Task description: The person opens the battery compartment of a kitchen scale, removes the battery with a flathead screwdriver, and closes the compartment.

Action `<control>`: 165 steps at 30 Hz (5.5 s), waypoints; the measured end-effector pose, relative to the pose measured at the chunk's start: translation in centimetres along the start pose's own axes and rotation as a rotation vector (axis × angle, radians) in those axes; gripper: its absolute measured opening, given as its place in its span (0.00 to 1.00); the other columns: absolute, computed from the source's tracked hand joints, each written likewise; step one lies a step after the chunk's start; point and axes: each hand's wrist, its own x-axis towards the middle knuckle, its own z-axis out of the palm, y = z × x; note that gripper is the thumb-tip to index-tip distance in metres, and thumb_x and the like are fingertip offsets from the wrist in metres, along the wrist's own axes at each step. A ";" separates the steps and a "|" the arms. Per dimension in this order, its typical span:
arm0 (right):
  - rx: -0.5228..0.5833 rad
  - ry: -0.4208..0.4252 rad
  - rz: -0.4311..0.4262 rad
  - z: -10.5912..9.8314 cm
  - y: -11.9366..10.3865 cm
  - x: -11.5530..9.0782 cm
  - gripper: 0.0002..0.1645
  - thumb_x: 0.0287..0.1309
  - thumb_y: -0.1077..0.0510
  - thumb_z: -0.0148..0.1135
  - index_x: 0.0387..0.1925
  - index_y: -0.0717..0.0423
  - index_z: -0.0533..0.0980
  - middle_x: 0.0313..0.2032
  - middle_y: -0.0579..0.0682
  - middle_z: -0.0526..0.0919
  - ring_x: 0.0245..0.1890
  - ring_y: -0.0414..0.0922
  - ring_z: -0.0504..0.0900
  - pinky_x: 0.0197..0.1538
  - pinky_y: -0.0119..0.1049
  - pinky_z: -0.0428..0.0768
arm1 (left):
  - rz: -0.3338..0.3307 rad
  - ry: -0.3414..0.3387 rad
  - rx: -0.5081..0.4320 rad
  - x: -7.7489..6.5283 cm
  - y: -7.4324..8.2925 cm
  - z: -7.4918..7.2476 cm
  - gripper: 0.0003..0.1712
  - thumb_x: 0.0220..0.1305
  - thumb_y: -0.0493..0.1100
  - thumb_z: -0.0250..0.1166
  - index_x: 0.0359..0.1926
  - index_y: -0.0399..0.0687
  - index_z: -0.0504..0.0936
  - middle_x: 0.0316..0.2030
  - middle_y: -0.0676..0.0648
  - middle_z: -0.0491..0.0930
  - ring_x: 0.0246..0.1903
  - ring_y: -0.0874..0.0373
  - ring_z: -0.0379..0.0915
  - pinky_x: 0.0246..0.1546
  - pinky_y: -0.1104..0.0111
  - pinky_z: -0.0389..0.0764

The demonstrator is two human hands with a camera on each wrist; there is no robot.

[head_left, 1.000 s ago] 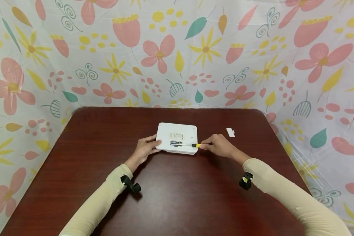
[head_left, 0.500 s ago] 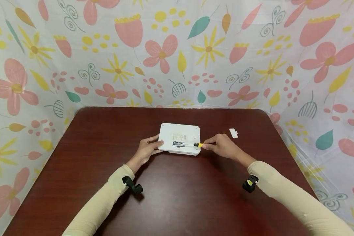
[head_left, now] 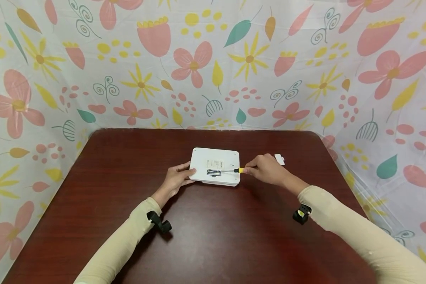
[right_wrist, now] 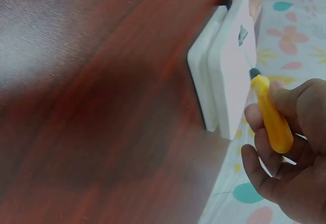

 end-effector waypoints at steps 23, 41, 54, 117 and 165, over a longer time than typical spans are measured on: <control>-0.060 -0.073 0.005 -0.8 -2.1 1.3 0.11 0.68 0.56 0.67 0.41 0.58 0.90 0.37 0.53 0.90 0.13 0.37 0.56 0.20 0.30 0.56 | 0.002 0.001 0.019 0.2 -0.1 -0.2 0.31 0.68 0.30 0.67 0.71 0.36 0.71 0.60 0.27 0.76 0.35 0.58 0.85 0.38 0.67 0.89; 0.109 -0.041 0.074 2.0 2.0 -0.2 0.10 0.69 0.54 0.66 0.43 0.53 0.89 0.30 0.43 0.88 0.25 0.40 0.73 0.28 0.33 0.69 | 0.009 -0.006 0.006 0.0 -0.1 -0.3 0.32 0.68 0.30 0.66 0.71 0.34 0.70 0.62 0.26 0.74 0.36 0.57 0.84 0.40 0.67 0.89; 0.445 0.131 0.396 0.6 4.6 -3.4 0.26 0.66 0.45 0.68 0.56 0.60 0.84 0.46 0.58 0.89 0.48 0.51 0.83 0.48 0.45 0.84 | 0.016 -0.008 0.009 0.1 -0.1 -0.4 0.31 0.68 0.30 0.66 0.71 0.35 0.70 0.63 0.27 0.73 0.35 0.57 0.85 0.40 0.67 0.89; -0.103 0.272 0.075 -1.1 -0.3 1.7 0.17 0.65 0.55 0.69 0.50 0.61 0.86 0.47 0.59 0.87 0.49 0.58 0.83 0.51 0.56 0.83 | 0.020 0.005 0.003 -0.1 -0.1 -0.2 0.30 0.68 0.29 0.66 0.70 0.34 0.72 0.60 0.26 0.76 0.33 0.59 0.84 0.38 0.68 0.89; -0.258 -0.031 -0.386 5.6 -5.1 9.1 0.06 0.62 0.56 0.73 0.28 0.45 0.87 0.32 0.41 0.88 0.38 0.46 0.79 0.42 0.41 0.82 | 0.007 0.018 0.016 0.2 -0.1 -0.3 0.29 0.68 0.30 0.67 0.69 0.37 0.75 0.57 0.28 0.79 0.35 0.56 0.85 0.38 0.67 0.89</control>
